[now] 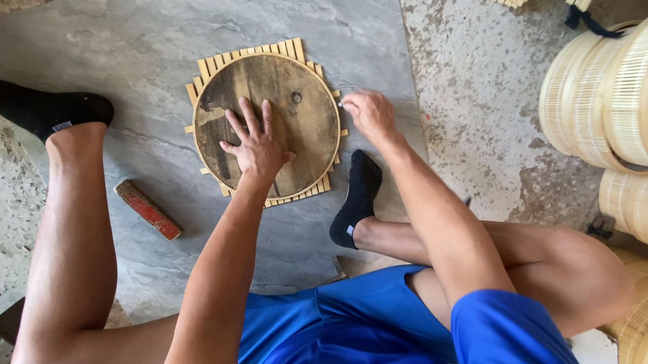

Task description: The person sits on the floor and repeatedly places a circular wooden template over a rectangular bamboo mat, then uses a hammer to tap the edges of the mat. The person lifts the template, moves the mat, and repeats the process with new mats.

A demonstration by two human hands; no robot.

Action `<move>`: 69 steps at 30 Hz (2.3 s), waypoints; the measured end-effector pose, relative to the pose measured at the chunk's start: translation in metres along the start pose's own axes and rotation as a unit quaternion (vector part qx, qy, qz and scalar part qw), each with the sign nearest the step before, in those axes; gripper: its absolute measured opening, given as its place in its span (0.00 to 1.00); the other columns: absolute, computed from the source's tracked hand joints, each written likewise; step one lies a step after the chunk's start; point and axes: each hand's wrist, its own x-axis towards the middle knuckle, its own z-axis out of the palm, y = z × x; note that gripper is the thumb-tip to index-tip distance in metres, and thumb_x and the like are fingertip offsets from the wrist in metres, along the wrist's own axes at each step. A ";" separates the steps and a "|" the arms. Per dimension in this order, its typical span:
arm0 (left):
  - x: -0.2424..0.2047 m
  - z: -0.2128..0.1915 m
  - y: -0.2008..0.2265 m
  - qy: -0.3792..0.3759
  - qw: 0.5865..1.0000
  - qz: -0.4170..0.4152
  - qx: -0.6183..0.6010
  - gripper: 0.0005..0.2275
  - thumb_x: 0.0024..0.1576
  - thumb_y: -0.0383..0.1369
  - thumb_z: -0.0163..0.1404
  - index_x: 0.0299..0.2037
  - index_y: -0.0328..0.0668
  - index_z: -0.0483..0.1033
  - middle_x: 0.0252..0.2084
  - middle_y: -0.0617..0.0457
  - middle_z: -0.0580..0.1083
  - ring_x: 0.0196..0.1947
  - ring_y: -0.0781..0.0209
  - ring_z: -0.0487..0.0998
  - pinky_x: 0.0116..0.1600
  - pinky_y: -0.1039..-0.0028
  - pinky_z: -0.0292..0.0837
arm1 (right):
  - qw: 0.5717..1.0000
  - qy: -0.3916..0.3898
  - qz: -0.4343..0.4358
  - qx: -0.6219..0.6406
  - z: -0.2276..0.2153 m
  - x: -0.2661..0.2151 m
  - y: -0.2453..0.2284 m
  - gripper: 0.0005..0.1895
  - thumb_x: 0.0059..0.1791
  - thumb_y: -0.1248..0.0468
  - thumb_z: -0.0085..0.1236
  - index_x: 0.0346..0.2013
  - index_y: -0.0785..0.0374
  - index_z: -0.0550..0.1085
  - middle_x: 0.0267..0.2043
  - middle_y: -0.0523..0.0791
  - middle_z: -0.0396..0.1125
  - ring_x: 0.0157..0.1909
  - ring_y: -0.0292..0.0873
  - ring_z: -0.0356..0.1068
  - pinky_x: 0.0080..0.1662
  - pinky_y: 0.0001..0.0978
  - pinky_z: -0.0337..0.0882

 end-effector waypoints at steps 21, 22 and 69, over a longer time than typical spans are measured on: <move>0.017 0.027 0.003 0.066 0.996 -0.027 -0.045 0.42 0.59 0.39 0.54 0.78 0.66 0.35 0.80 0.44 0.30 0.77 0.29 0.31 0.63 0.20 0.51 | 0.967 -0.130 -0.214 0.040 0.039 -0.119 -0.136 0.15 0.49 0.65 0.58 0.49 0.69 0.77 0.40 0.56 0.72 0.39 0.58 0.73 0.40 0.49 0.72; 0.019 0.028 0.005 0.041 0.997 -0.020 -0.061 0.42 0.59 0.39 0.54 0.78 0.66 0.35 0.80 0.45 0.29 0.77 0.31 0.30 0.64 0.21 0.49 | 0.953 -0.133 -0.268 0.043 0.056 -0.118 -0.155 0.21 0.49 0.65 0.58 0.53 0.75 0.74 0.43 0.58 0.72 0.40 0.59 0.72 0.40 0.49 0.71; 0.018 0.033 0.010 0.082 0.995 -0.013 -0.053 0.39 0.61 0.36 0.51 0.79 0.62 0.36 0.79 0.42 0.29 0.76 0.26 0.30 0.62 0.17 0.54 | 0.954 -0.225 -0.168 0.102 0.081 -0.128 -0.198 0.12 0.53 0.64 0.53 0.48 0.67 0.75 0.45 0.51 0.73 0.46 0.51 0.74 0.47 0.41 0.75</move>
